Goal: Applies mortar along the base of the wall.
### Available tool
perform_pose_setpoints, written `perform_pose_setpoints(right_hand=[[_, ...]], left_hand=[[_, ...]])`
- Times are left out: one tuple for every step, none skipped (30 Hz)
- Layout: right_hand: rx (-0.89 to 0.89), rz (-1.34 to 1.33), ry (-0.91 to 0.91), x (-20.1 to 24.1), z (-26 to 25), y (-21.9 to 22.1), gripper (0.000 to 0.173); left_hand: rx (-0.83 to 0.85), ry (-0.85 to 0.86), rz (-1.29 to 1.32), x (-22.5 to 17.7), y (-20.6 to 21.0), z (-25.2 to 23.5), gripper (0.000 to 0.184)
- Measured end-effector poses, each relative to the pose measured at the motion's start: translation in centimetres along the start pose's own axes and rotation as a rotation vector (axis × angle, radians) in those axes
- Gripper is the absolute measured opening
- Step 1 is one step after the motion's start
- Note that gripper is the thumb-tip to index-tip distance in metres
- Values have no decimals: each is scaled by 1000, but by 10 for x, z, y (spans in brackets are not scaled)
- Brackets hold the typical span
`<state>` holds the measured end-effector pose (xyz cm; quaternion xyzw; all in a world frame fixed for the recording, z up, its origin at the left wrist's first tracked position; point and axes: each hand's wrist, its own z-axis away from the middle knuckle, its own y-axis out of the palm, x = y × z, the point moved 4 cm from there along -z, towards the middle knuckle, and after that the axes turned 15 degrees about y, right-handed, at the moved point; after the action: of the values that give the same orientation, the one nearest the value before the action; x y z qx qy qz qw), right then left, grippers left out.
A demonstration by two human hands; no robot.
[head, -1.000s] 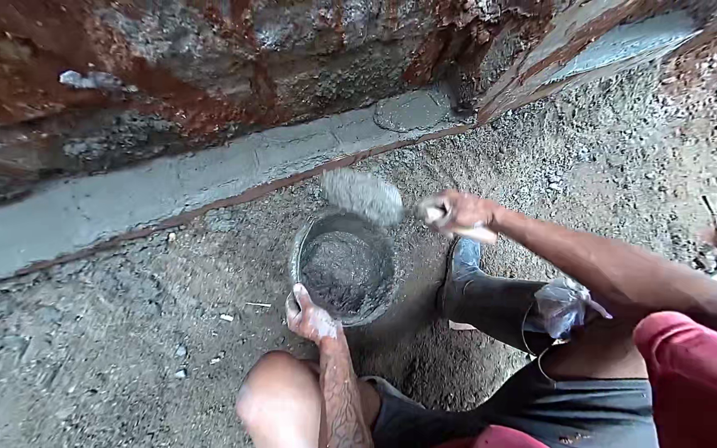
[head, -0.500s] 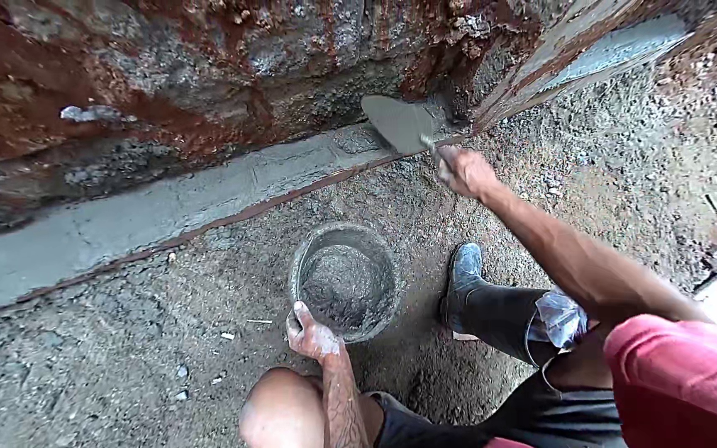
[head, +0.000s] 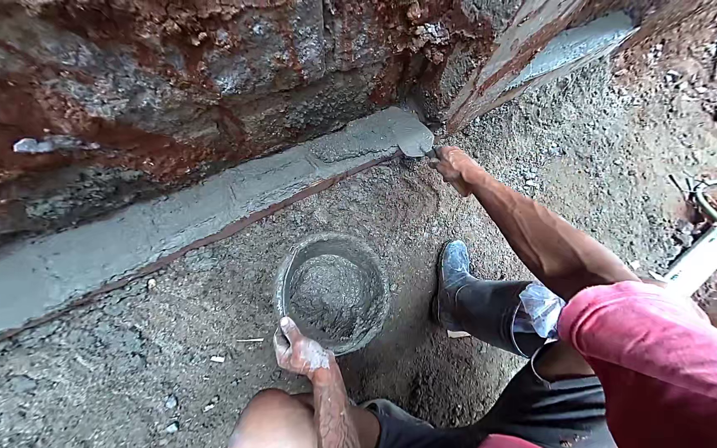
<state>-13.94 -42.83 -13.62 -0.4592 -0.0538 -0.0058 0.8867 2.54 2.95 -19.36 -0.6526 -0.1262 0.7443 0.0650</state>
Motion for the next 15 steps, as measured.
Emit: perform_pose_setpoints(right_hand=[[10,-63,18,-2,-5,-2,36],[22,-122,33,0,-6,-2,37],[42,-182,44,8,-2,0,39],[63,-248,52,18,7,3,40],[83,-306,59,29,18,9,39],[97,-331,49,38,27,18,38],[112,-306,22,47,34,26,37],[122,-236,-9,55,39,32,37],[119,-149,-29,58,41,36,37],[103,-87,-34,56,40,37,38],[84,-62,-20,51,35,35,39],[64,-59,1,44,28,31,40],[47,-74,18,36,18,25,39],[42,-99,27,29,7,19,39],[41,-113,35,24,-3,14,39]], left_hand=[[-5,3,1,0,0,0,29],[-6,4,3,-1,0,-1,30],[-7,9,5,-1,1,-1,30],[-7,12,1,0,1,-1,30],[-4,12,-3,0,1,0,30],[-5,13,-8,0,1,1,30],[-6,15,-11,0,1,0,30],[-9,21,-10,0,1,-1,30],[-10,26,-8,1,0,-2,30],[-8,33,-7,1,0,-2,29],[-3,35,-7,0,0,-1,29],[0,30,-8,-1,0,-1,29],[0,25,-10,-1,1,-1,29],[-2,23,-11,-1,1,-2,30],[-3,23,-13,-1,1,-2,30]])
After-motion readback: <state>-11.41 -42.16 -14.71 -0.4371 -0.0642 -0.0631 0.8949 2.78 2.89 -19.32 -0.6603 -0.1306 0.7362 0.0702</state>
